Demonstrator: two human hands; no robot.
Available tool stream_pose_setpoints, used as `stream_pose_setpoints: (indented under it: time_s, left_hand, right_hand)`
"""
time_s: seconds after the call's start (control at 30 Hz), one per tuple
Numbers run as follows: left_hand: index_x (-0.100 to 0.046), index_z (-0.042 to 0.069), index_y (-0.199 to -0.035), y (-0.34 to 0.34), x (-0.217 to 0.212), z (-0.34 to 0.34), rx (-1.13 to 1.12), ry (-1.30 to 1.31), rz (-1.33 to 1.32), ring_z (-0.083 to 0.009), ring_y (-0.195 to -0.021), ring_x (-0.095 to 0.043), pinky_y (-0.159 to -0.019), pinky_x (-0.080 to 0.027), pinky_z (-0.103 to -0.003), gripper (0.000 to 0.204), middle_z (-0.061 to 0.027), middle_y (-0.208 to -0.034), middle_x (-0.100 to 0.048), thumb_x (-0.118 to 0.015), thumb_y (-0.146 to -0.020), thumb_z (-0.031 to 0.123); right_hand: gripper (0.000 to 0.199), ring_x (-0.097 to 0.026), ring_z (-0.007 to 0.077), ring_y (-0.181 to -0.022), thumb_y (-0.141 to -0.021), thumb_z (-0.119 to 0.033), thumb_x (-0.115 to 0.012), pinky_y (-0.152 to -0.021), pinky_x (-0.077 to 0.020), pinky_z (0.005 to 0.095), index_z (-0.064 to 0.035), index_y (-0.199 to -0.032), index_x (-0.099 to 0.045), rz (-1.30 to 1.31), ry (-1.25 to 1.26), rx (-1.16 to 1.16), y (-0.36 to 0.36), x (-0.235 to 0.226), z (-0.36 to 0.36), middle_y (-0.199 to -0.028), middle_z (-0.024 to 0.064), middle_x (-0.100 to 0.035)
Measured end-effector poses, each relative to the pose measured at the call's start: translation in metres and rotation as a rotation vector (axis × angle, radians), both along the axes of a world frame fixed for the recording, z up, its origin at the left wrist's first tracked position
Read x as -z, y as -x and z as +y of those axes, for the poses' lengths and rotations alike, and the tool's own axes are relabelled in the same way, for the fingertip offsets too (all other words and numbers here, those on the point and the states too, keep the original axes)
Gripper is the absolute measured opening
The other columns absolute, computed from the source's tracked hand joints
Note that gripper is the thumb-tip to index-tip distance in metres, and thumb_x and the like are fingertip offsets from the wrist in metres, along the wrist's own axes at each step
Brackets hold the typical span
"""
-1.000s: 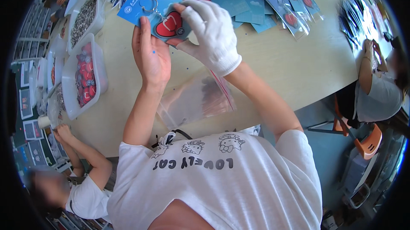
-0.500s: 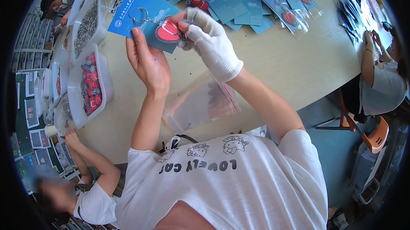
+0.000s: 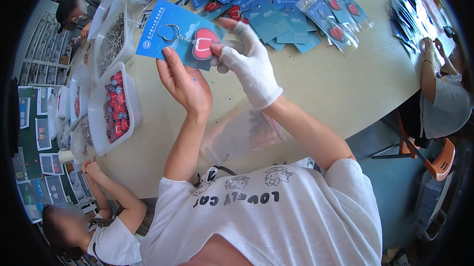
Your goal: The person repeatedly picks up heart-shaped keychains attached to blue cards and places them into clear plastic zip-lock bags. The person handles the items one at a time, opening the bags and inserting the keychains before setting the bags down on the table.
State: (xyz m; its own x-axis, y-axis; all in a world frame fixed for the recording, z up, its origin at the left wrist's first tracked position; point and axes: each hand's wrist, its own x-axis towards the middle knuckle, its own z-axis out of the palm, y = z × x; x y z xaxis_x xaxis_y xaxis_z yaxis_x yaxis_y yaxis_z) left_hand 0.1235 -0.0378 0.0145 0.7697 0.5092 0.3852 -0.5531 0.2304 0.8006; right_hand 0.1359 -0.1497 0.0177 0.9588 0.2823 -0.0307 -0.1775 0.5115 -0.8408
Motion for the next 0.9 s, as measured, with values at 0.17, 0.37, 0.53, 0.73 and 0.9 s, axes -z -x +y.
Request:
stream_pose_setpoints:
  time_s: [0.17, 0.37, 0.53, 0.73, 0.9]
  left_hand:
    - [-0.048, 0.001, -0.116, 0.001, -0.005, 0.001, 0.068, 0.088, 0.011, -0.0142, -0.106, -0.052, -0.091, -0.042, -0.033, 0.030, -0.0078, -0.117, -0.054, -0.042, -0.101, 0.026]
    - [-0.048, 0.002, -0.118, 0.000, -0.006, -0.002, 0.037, 0.080, -0.036, -0.0146, -0.107, -0.052, -0.093, -0.042, -0.033, 0.031, -0.0083, -0.117, -0.054, -0.043, -0.101, 0.027]
    - [-0.047, 0.000, -0.119, 0.003, -0.004, -0.003, 0.014, 0.091, -0.005, -0.0151, -0.110, -0.052, -0.096, -0.040, -0.032, 0.032, -0.0089, -0.120, -0.054, -0.045, -0.100, 0.025]
    - [-0.047, 0.000, -0.120, 0.002, 0.005, -0.013, 0.062, 0.182, -0.058, -0.0147, -0.110, -0.052, -0.096, -0.040, -0.031, 0.031, -0.0091, -0.121, -0.054, -0.048, -0.099, 0.022]
    - [-0.050, 0.001, -0.111, 0.023, 0.022, 0.007, 0.245, -0.509, 0.123, -0.0201, -0.091, -0.054, -0.084, -0.041, -0.034, 0.037, -0.0070, -0.098, -0.056, -0.068, -0.086, 0.021]
  right_hand:
    - [0.028, -0.059, 0.0090, -0.080, -0.086, -0.002, -0.057, -0.074, -0.0493, 0.0226, 0.0035, -0.114, -0.059, -0.247, 0.137, -0.007, 0.011, -0.008, 0.000, -0.103, 0.0052, -0.064]
    - [0.021, -0.058, 0.0062, -0.058, -0.090, -0.015, -0.058, -0.052, -0.0450, 0.0185, 0.0022, -0.100, -0.064, -0.069, 0.174, 0.156, 0.009, -0.017, -0.003, -0.076, 0.0052, -0.066]
    - [0.016, -0.049, 0.0035, -0.053, -0.088, -0.017, -0.062, -0.047, -0.0359, 0.0185, -0.0022, -0.082, -0.060, 0.009, 0.257, 0.103, 0.001, -0.010, -0.004, -0.064, -0.0007, -0.058]
    - [0.026, -0.057, 0.0093, -0.069, -0.090, -0.013, -0.058, -0.065, -0.0473, 0.0243, 0.0011, -0.106, -0.044, -0.053, 0.147, 0.214, 0.004, 0.029, 0.004, -0.081, 0.0055, -0.060]
    - [0.019, -0.054, 0.0069, -0.064, -0.092, -0.022, -0.056, -0.060, -0.0418, 0.0211, -0.0029, -0.093, -0.056, -0.157, 0.329, 0.270, 0.014, 0.044, -0.037, -0.070, 0.0020, -0.059]
